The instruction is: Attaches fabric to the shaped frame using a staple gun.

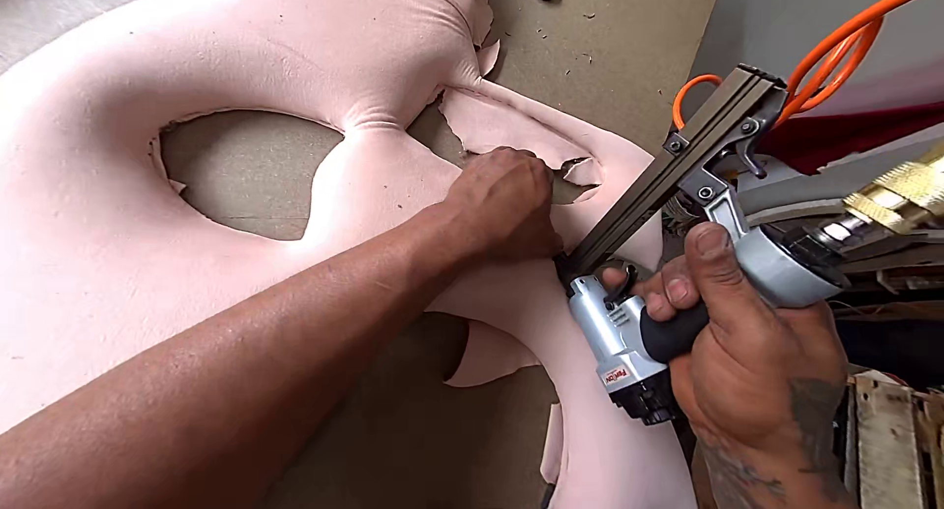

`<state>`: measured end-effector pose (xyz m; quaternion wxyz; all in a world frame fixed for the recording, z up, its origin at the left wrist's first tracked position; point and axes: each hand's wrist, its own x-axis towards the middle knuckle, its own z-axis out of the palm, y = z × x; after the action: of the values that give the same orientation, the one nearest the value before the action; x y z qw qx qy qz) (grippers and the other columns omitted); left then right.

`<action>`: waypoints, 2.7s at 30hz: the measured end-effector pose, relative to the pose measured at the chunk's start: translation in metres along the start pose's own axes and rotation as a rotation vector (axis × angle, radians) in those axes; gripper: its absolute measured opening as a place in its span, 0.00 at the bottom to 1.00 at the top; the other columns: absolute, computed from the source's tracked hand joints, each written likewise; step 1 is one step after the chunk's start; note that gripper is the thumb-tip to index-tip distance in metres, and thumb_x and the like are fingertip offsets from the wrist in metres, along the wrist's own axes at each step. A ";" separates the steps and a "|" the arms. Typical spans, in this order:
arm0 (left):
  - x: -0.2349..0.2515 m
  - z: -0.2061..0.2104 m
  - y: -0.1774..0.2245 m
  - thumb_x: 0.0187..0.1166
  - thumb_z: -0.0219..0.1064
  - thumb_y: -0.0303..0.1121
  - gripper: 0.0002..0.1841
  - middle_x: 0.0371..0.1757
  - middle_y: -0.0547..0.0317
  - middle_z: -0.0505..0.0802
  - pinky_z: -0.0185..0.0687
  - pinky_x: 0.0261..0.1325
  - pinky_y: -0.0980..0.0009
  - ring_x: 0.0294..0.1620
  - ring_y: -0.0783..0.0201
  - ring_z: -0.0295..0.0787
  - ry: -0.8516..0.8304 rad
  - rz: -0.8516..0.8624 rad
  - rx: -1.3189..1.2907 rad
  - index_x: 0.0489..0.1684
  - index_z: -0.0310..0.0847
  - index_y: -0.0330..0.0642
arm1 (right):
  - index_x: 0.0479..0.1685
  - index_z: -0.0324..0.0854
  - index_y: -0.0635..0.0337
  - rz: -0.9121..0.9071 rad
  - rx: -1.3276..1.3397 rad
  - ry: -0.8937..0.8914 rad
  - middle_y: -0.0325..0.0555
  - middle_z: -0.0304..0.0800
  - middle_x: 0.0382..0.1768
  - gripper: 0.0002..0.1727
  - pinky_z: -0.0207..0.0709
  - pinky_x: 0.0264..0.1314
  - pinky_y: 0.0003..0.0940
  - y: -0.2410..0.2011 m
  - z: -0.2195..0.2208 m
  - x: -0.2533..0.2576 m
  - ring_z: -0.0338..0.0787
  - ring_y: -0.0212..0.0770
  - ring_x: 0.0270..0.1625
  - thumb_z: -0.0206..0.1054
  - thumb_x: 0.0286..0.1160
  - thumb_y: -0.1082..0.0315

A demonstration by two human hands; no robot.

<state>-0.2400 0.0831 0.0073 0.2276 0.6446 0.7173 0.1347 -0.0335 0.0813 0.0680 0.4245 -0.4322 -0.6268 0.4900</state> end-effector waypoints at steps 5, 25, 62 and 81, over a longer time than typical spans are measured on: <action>0.002 -0.008 -0.003 0.65 0.71 0.57 0.16 0.35 0.64 0.89 0.81 0.39 0.50 0.41 0.59 0.88 -0.041 0.000 -0.089 0.33 0.91 0.57 | 0.36 0.81 0.51 -0.033 -0.009 -0.012 0.38 0.73 0.13 0.09 0.89 0.26 0.39 0.002 0.004 0.001 0.81 0.39 0.15 0.70 0.81 0.59; 0.006 -0.008 -0.006 0.66 0.73 0.54 0.12 0.32 0.68 0.89 0.80 0.37 0.53 0.39 0.62 0.88 -0.028 0.029 -0.141 0.36 0.92 0.61 | 0.32 0.81 0.53 0.016 0.008 -0.124 0.37 0.70 0.12 0.12 0.91 0.32 0.46 0.003 -0.014 0.013 0.79 0.39 0.15 0.69 0.83 0.58; 0.005 -0.013 0.004 0.66 0.74 0.53 0.10 0.24 0.68 0.86 0.75 0.31 0.54 0.32 0.62 0.85 -0.035 -0.025 -0.144 0.27 0.91 0.61 | 0.30 0.77 0.54 0.025 0.056 0.024 0.35 0.68 0.12 0.15 0.91 0.29 0.41 0.005 0.002 0.001 0.78 0.35 0.14 0.60 0.89 0.59; 0.005 -0.013 0.005 0.66 0.74 0.53 0.10 0.25 0.69 0.87 0.75 0.32 0.54 0.32 0.63 0.85 -0.027 -0.026 -0.129 0.28 0.91 0.62 | 0.31 0.79 0.53 -0.075 0.058 -0.073 0.36 0.70 0.12 0.14 0.92 0.31 0.45 0.013 -0.006 -0.002 0.79 0.38 0.14 0.68 0.84 0.57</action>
<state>-0.2427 0.0899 0.0202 0.2798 0.6211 0.7123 0.1690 -0.0257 0.0829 0.0559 0.4320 -0.3776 -0.6431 0.5072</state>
